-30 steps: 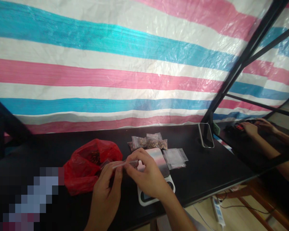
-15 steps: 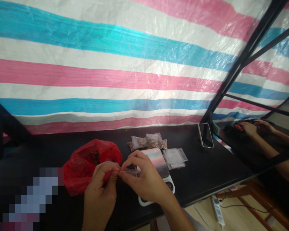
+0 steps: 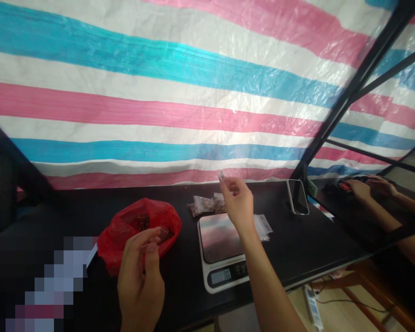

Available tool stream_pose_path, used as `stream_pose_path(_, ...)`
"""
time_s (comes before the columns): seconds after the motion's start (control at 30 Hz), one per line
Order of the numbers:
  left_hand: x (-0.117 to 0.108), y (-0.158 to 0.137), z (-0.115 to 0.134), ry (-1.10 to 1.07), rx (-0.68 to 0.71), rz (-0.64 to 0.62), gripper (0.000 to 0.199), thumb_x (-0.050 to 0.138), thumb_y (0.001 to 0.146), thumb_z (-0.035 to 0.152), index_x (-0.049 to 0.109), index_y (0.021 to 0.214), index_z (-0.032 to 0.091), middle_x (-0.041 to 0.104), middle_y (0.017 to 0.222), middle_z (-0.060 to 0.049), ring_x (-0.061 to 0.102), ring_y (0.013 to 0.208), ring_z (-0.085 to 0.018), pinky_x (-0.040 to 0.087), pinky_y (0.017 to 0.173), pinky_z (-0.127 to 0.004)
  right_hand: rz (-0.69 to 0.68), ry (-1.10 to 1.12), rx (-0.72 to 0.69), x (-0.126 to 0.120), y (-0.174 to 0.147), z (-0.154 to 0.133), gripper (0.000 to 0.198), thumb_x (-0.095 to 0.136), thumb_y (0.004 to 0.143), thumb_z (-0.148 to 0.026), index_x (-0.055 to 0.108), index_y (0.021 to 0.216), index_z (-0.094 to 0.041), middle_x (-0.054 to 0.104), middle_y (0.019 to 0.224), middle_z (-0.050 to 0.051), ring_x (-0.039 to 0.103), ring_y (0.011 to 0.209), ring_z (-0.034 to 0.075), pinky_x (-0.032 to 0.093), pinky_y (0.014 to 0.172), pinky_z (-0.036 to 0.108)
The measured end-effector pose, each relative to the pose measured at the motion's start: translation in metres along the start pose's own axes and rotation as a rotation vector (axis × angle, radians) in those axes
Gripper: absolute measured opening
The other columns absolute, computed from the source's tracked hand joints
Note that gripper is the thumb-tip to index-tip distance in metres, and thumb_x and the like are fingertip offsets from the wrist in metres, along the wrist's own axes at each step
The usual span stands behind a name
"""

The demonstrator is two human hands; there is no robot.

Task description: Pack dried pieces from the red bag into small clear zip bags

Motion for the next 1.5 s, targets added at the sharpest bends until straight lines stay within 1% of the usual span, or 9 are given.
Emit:
stream_pose_path(0.1,-0.006,0.004,-0.002,0.010,-0.011,0.021,0.023,0.054,0.106,0.040,0.071,0.108,0.025,0.070,0.106,-0.003,0.067,0.094,-0.019,0.056,0.088,-0.034,-0.233,-0.330,-0.033,0.018,-0.008,0.004,0.014,0.069,0.097,-0.024,0.083,0.096,-0.021,0.082,0.105,0.010,0.073,0.098,0.025,0.050,0.090,0.034)
stream_pose_path(0.2,-0.011,0.005,-0.001,0.009,-0.014,0.035,0.021,0.056,0.104,0.039,0.071,0.105,0.025,0.068,0.100,-0.002,0.066,0.087,-0.019,0.056,0.083,-0.034,-0.345,-0.387,-0.029,0.029,-0.016,0.008,0.020,0.068,0.098,-0.025,0.085,0.087,-0.023,0.084,0.098,0.009,0.076,0.100,0.028,0.050,0.092,0.034)
stream_pose_path(0.43,-0.017,0.006,0.000,0.016,0.020,0.063,0.018,0.059,0.099,0.039,0.072,0.098,0.027,0.067,0.095,-0.001,0.065,0.081,-0.019,0.056,0.078,-0.036,-0.277,-0.465,0.129,-0.022,-0.006,0.030,0.033,0.052,0.107,-0.030,0.083,0.115,-0.026,0.085,0.112,0.005,0.077,0.106,0.021,0.052,0.093,0.028)
stream_pose_path(0.63,-0.021,0.003,0.003,0.066,-0.059,0.028,0.016,0.059,0.099,0.044,0.069,0.098,0.032,0.067,0.097,-0.002,0.065,0.081,-0.023,0.056,0.072,-0.041,-0.213,-0.657,0.320,-0.086,-0.020,0.078,0.027,0.071,0.095,-0.031,0.083,0.115,-0.019,0.082,0.113,0.013,0.075,0.112,0.033,0.051,0.095,0.039)
stream_pose_path(0.93,-0.023,-0.003,-0.004,0.104,0.191,-0.027,0.010,0.063,0.100,0.033,0.071,0.094,0.029,0.067,0.092,-0.002,0.065,0.081,-0.022,0.051,0.079,-0.041,-0.224,-0.570,0.272,-0.095,-0.024,0.099,0.011,0.073,0.085,-0.019,0.081,0.078,-0.022,0.081,0.091,0.009,0.075,0.094,0.026,0.048,0.082,0.032)
stream_pose_path(1.1,-0.020,-0.013,-0.006,0.128,0.254,-0.120,0.010,0.065,0.098,0.035,0.073,0.096,0.029,0.074,0.096,-0.003,0.071,0.084,-0.021,0.056,0.082,-0.037,-0.186,-0.333,0.219,-0.102,-0.019,0.078,0.022,0.064,0.094,-0.033,0.080,0.091,-0.018,0.081,0.090,0.008,0.074,0.086,0.024,0.052,0.078,0.032)
stream_pose_path(1.23,0.000,-0.029,0.006,0.045,0.048,-0.245,0.028,0.069,0.094,0.053,0.076,0.101,0.028,0.080,0.102,-0.004,0.077,0.090,-0.023,0.062,0.077,-0.032,-0.198,0.015,0.137,-0.078,-0.030,0.043,0.031,0.065,0.094,-0.046,0.075,0.095,-0.017,0.078,0.088,0.006,0.069,0.074,0.019,0.052,0.067,0.028)
stream_pose_path(1.37,0.023,-0.040,0.025,-0.106,-0.304,-0.325,0.057,0.073,0.084,0.074,0.078,0.112,0.025,0.078,0.090,-0.004,0.070,0.066,-0.018,0.059,0.059,-0.028,-0.224,0.288,0.143,-0.036,-0.054,0.011,0.022,0.069,0.089,-0.042,0.070,0.088,-0.020,0.070,0.078,0.000,0.057,0.059,0.013,0.045,0.056,0.025)
stream_pose_path(1.5,0.032,-0.033,0.036,-0.205,-0.435,-0.373,0.063,0.073,0.075,0.085,0.075,0.083,0.023,0.062,0.059,0.003,0.053,0.048,-0.014,0.048,0.046,-0.025,-0.270,0.241,0.183,-0.010,-0.074,-0.008,0.015,0.067,0.092,-0.036,0.068,0.086,-0.022,0.066,0.076,-0.002,0.056,0.058,0.013,0.040,0.052,0.024)
Point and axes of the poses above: each hand's wrist, its own y-axis towards the middle knuckle, its own x-axis out of the palm, z = x × y, the point moved 1 cm from there along y, towards the middle knuckle
